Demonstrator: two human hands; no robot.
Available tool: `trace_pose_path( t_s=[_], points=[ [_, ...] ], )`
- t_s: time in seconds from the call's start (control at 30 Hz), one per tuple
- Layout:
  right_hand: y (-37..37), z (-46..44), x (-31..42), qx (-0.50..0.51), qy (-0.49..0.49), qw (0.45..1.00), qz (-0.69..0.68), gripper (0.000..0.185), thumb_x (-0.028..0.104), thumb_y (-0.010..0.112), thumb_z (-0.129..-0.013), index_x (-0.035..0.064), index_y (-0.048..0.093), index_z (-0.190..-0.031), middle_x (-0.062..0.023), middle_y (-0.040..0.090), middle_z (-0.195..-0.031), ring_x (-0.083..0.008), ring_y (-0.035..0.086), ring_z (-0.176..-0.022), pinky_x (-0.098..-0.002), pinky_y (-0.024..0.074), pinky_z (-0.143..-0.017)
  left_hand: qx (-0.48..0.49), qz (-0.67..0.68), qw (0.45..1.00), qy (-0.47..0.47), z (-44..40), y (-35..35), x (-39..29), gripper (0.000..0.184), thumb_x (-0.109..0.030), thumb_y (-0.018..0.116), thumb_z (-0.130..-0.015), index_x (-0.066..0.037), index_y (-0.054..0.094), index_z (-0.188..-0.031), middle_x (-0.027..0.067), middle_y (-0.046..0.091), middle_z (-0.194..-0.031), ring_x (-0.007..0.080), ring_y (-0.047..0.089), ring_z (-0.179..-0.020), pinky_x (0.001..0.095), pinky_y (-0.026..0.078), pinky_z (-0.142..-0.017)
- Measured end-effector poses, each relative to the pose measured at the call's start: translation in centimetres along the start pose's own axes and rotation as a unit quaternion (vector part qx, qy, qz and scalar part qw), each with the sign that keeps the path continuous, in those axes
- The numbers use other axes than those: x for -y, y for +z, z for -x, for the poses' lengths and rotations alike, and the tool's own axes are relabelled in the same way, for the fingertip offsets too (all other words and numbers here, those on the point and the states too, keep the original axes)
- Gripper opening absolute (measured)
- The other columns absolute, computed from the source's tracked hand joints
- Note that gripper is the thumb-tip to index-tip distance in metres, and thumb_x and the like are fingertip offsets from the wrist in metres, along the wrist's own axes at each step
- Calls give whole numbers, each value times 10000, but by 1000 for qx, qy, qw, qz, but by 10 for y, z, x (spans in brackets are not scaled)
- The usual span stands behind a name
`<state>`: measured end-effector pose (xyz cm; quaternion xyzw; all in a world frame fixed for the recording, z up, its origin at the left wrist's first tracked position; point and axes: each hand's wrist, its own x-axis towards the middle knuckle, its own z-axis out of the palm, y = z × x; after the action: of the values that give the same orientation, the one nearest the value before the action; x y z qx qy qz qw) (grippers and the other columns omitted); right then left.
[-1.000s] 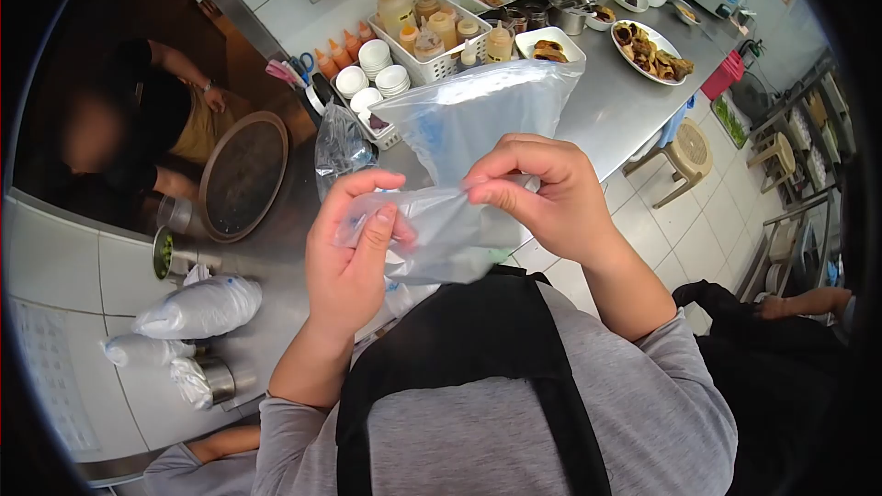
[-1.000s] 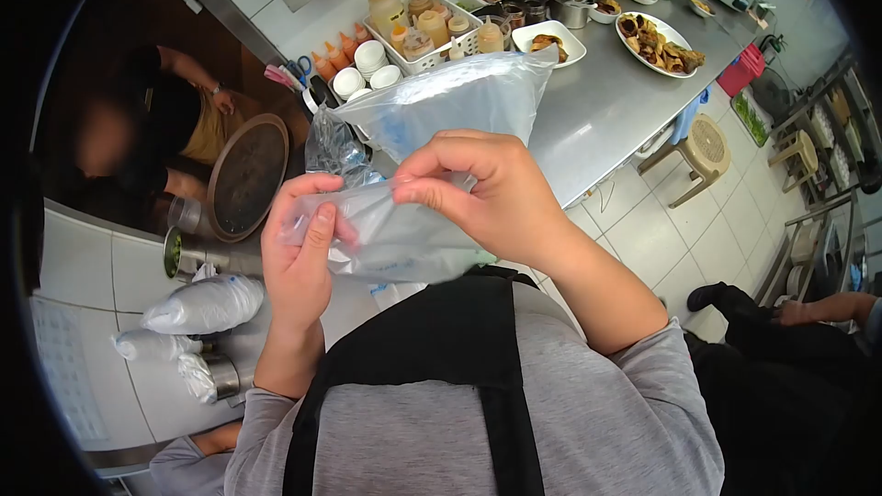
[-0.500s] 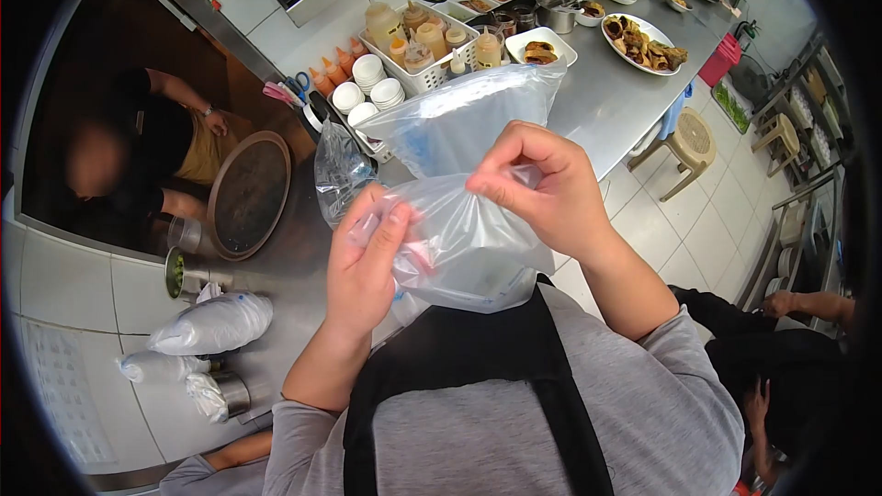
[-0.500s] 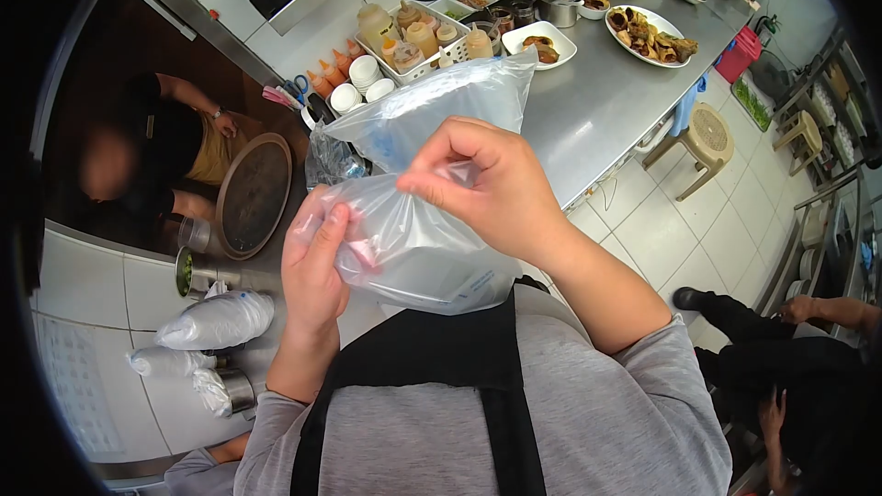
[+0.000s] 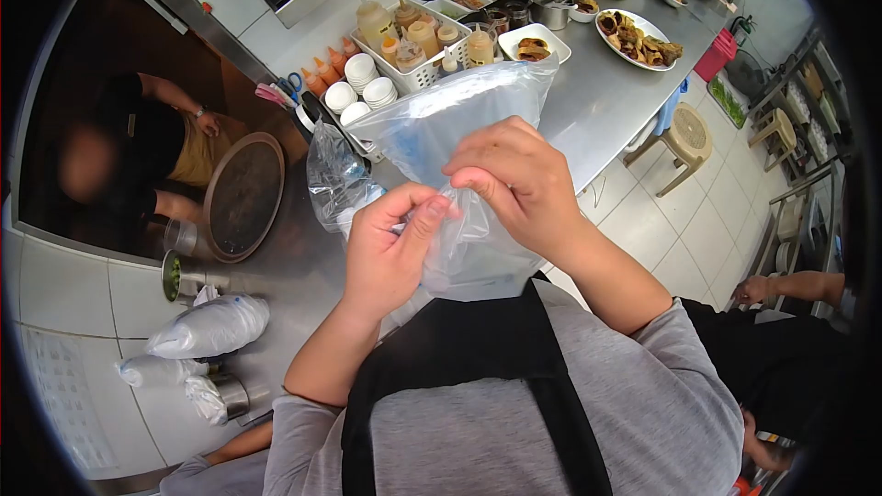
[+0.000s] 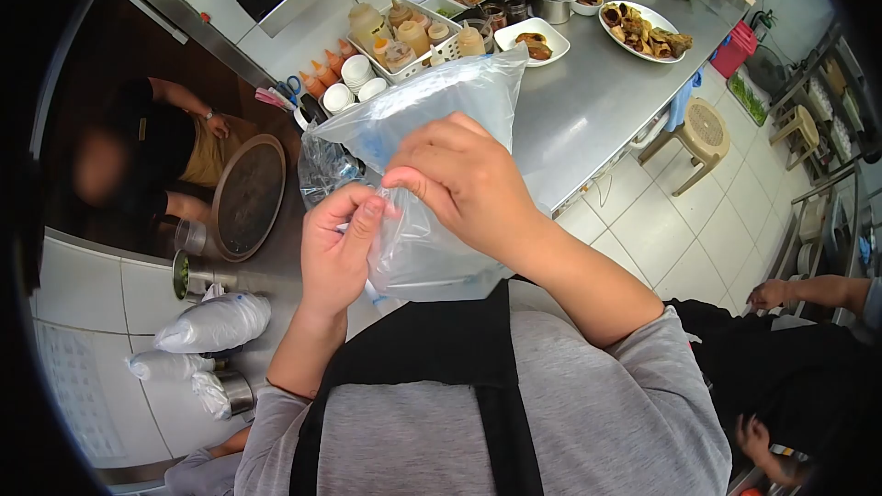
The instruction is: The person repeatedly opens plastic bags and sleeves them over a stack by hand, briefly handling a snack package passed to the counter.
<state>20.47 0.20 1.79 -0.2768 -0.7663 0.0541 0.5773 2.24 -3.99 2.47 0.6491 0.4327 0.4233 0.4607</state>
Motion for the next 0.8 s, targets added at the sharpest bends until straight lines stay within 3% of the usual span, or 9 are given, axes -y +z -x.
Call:
trace_pose_path(
  t_s=[0.17,0.2,0.33,0.5,0.57,0.63,0.67,0.73,0.8],
  points=[
    [-20,6,9,169,300,887,-306,131,128,682,-848,46,603,-913,-61,644,-765,-138,591,-717,-264,450,-666,55,-91,990,90,-11,1,11,269,-183,535,-962,0,620,-785,20,591,-784,84,502,-703,226,396,-639],
    [-23,6,8,247,348,835,-347,195,128,697,-838,49,591,-981,-55,650,-777,-131,600,-742,-261,454,-682,-32,-50,988,140,-14,4,13,306,-190,513,-971,0,602,-748,22,574,-758,88,498,-692,233,392,-630],
    [-34,8,-5,418,206,853,-235,334,195,732,-812,54,554,-1057,-66,630,-742,-117,603,-714,-239,461,-677,-76,266,960,47,-9,-4,15,303,-202,470,-985,-17,559,-761,28,557,-752,100,499,-677,245,402,-630],
    [-21,19,-21,171,294,859,-383,255,192,681,-868,53,568,-1049,-12,629,-759,-75,582,-742,-244,459,-673,168,466,867,-51,-6,-13,29,204,-216,523,-966,-32,572,-893,23,588,-756,84,520,-664,227,424,-646],
    [-20,20,-22,50,315,848,-423,211,178,662,-885,48,584,-1033,-1,634,-782,-66,576,-757,-243,460,-682,172,-15,983,54,-6,-2,17,180,-219,578,-942,-42,603,-956,-11,574,-694,63,533,-665,212,430,-633],
    [-26,23,-23,138,393,633,-652,140,140,655,-885,44,620,-981,6,634,-825,-47,551,-789,-232,455,-717,196,-46,978,46,-8,-10,24,177,-199,613,-921,-59,621,-1029,-24,595,-756,46,548,-730,212,443,-645],
    [-28,22,-21,138,393,633,-652,140,140,655,-885,44,620,-981,6,634,-825,-47,551,-789,-232,455,-717,112,26,993,15,-9,-12,27,178,-195,595,-928,-44,612,-1021,-2,610,-815,62,566,-760,225,455,-677],
    [-31,20,-17,355,299,779,-422,110,120,636,-894,41,632,-971,10,635,-864,-49,559,-795,-215,455,-739,-37,260,965,-19,-13,-8,26,152,-198,565,-948,-54,601,-981,19,615,-877,63,560,-739,232,460,-657],
    [-27,29,-21,332,290,818,-368,131,105,651,-871,36,617,-978,17,618,-873,-41,544,-805,-209,440,-731,-31,338,940,-24,-11,-14,25,150,-202,554,-954,-59,589,-982,19,611,-883,69,559,-730,228,454,-659]
  ],
)
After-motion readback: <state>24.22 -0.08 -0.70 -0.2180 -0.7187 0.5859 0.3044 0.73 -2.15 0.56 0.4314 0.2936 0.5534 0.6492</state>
